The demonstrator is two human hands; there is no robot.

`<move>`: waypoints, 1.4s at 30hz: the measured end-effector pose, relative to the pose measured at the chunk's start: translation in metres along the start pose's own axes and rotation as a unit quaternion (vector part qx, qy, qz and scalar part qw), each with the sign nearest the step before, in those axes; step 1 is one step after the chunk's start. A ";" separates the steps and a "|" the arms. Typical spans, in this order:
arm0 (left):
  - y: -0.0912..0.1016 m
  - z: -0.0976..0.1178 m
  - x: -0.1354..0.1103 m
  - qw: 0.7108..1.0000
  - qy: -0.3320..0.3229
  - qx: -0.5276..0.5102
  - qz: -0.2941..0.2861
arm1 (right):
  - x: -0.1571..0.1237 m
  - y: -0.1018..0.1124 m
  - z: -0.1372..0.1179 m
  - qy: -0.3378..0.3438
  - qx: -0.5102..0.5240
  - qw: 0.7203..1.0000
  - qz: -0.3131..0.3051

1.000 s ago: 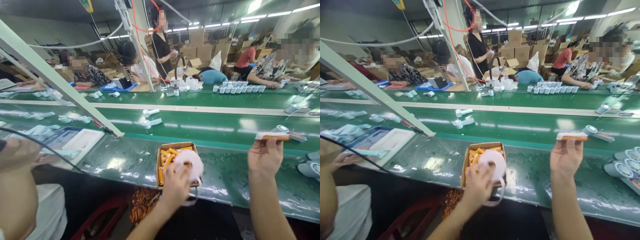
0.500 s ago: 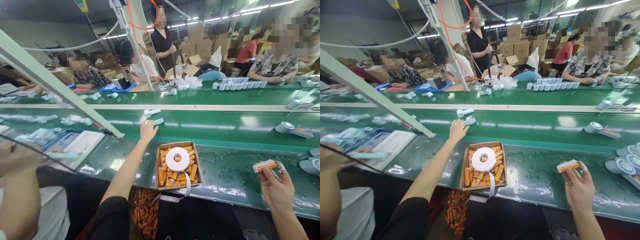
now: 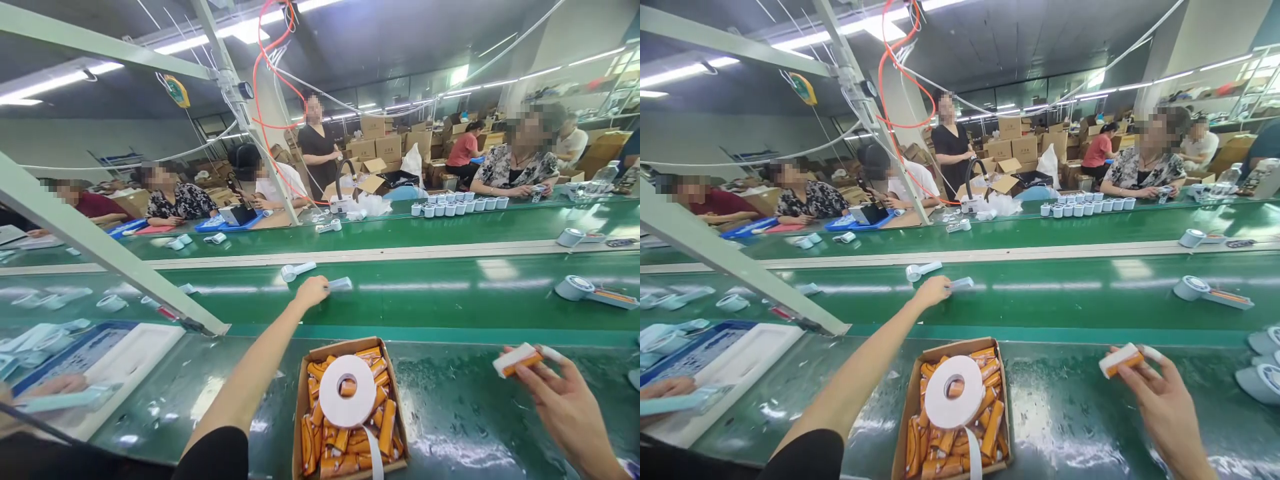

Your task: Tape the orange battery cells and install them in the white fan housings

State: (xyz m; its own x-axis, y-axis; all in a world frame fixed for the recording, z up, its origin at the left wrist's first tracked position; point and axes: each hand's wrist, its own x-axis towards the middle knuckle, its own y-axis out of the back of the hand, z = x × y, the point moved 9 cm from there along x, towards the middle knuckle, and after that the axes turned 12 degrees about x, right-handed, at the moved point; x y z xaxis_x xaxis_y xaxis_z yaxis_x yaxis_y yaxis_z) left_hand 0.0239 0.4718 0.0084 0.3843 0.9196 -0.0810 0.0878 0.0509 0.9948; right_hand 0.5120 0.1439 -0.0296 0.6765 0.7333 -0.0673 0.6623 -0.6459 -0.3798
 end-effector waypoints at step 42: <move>-0.009 0.168 0.061 0.982 -0.172 -0.080 -0.021 | 0.033 -0.291 0.094 0.199 -0.675 0.528 -0.475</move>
State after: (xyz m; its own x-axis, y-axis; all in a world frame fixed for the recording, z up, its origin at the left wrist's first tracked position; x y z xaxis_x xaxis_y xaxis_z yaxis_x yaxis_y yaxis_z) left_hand 0.2011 0.4614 -0.0160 0.6738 0.7305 -0.1111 -0.0240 0.1718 0.9848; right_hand 0.3113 0.3762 -0.0084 -0.3322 0.9333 -0.1365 0.2080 0.2137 0.9545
